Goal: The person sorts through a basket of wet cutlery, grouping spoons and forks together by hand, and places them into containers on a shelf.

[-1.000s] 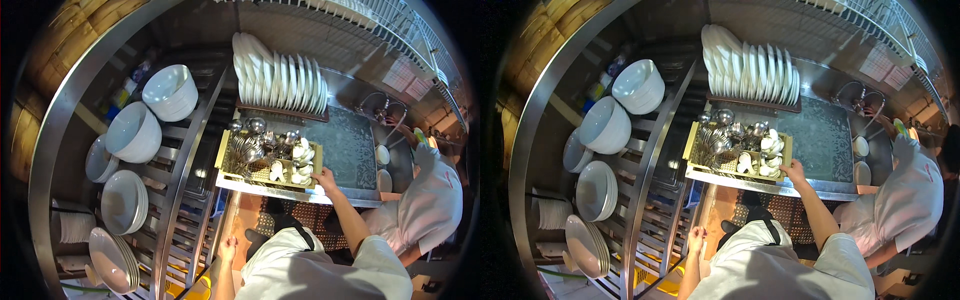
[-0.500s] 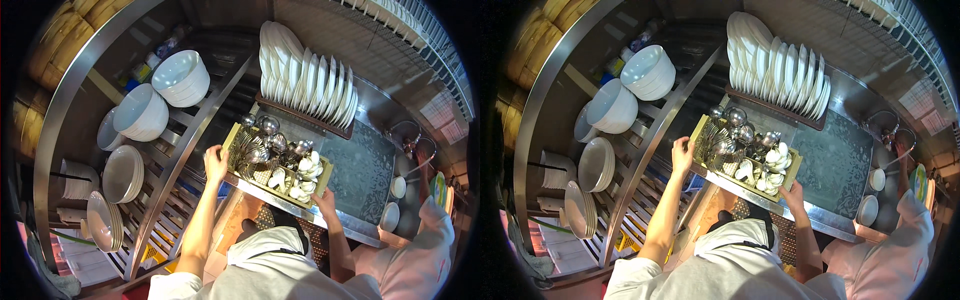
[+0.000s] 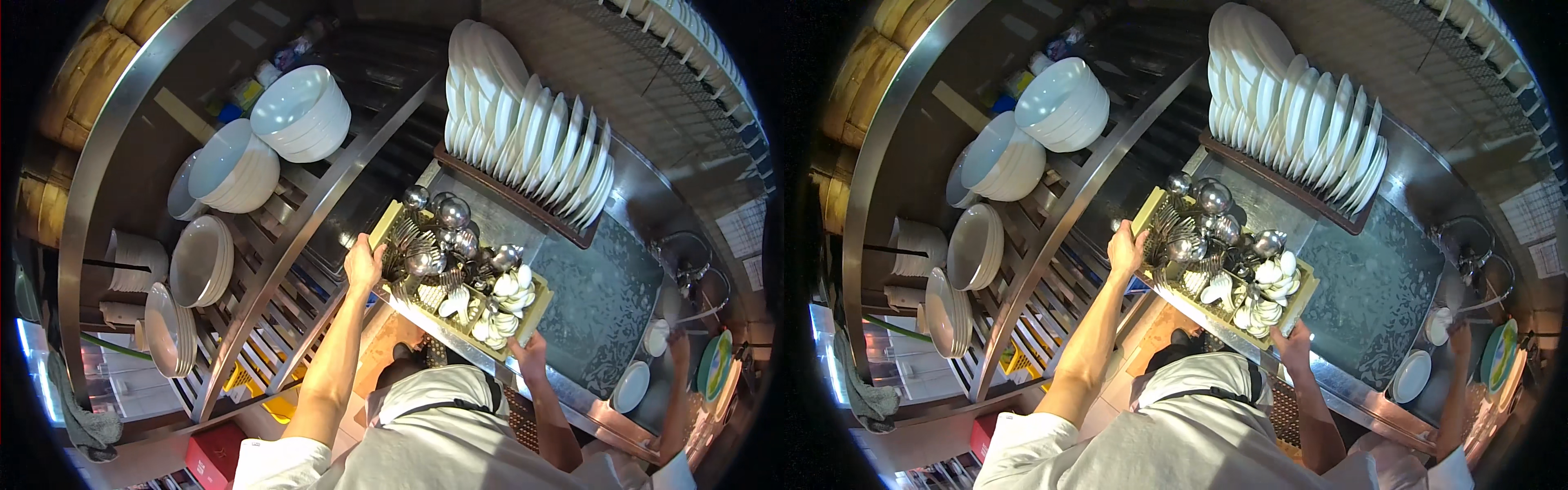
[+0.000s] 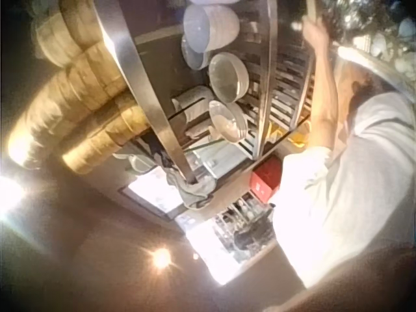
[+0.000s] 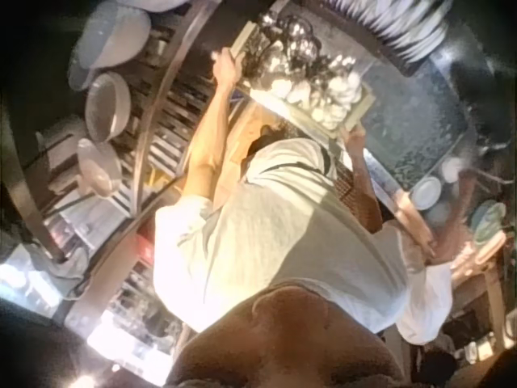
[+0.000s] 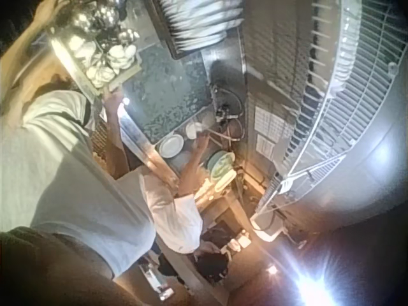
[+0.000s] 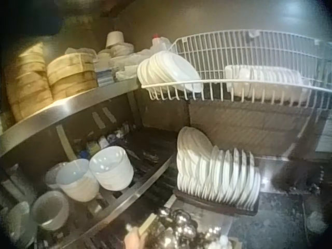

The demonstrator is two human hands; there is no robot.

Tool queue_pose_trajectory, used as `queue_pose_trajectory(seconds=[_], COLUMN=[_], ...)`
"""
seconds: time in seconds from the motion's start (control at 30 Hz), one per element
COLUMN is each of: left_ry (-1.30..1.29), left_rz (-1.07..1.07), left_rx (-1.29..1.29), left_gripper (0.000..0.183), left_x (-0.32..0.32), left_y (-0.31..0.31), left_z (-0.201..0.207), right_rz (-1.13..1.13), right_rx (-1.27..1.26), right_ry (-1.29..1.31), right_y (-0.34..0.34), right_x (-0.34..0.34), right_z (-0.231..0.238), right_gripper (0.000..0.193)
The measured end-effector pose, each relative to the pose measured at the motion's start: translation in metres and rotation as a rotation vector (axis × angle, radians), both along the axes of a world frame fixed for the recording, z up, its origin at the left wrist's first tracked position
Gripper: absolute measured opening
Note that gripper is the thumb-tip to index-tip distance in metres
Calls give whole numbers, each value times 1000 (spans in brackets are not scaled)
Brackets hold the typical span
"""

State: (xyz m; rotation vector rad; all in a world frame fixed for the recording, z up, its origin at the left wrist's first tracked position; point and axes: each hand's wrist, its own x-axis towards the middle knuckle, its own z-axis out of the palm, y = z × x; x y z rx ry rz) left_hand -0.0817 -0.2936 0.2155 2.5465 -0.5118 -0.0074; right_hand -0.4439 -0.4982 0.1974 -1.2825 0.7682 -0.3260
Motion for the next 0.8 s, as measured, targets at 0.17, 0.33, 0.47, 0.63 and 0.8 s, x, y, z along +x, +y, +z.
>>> queue_pose_trajectory(seconds=[0.17,0.33,0.47,0.63,0.8], left_ry=[-6,-7,3,13,9], left_rz=[8,33,34,28,25], left_rx=[-3,13,-6,-21,-40], left_gripper=[32,32,32,32,32], left_x=[-1,0,-1,-2,-2], left_y=[-2,-1,-1,-2,0], left_z=[5,3,4,6,3], right_rz=[20,11,-11,-17,-31], right_rx=[-24,-11,-8,-23,6], right_ry=[20,-9,-28,38,-27], right_y=[2,2,3,3,2], right_x=[2,5,3,-1,0], right_z=[4,4,0,-4,-6], right_gripper=[32,32,32,32,32])
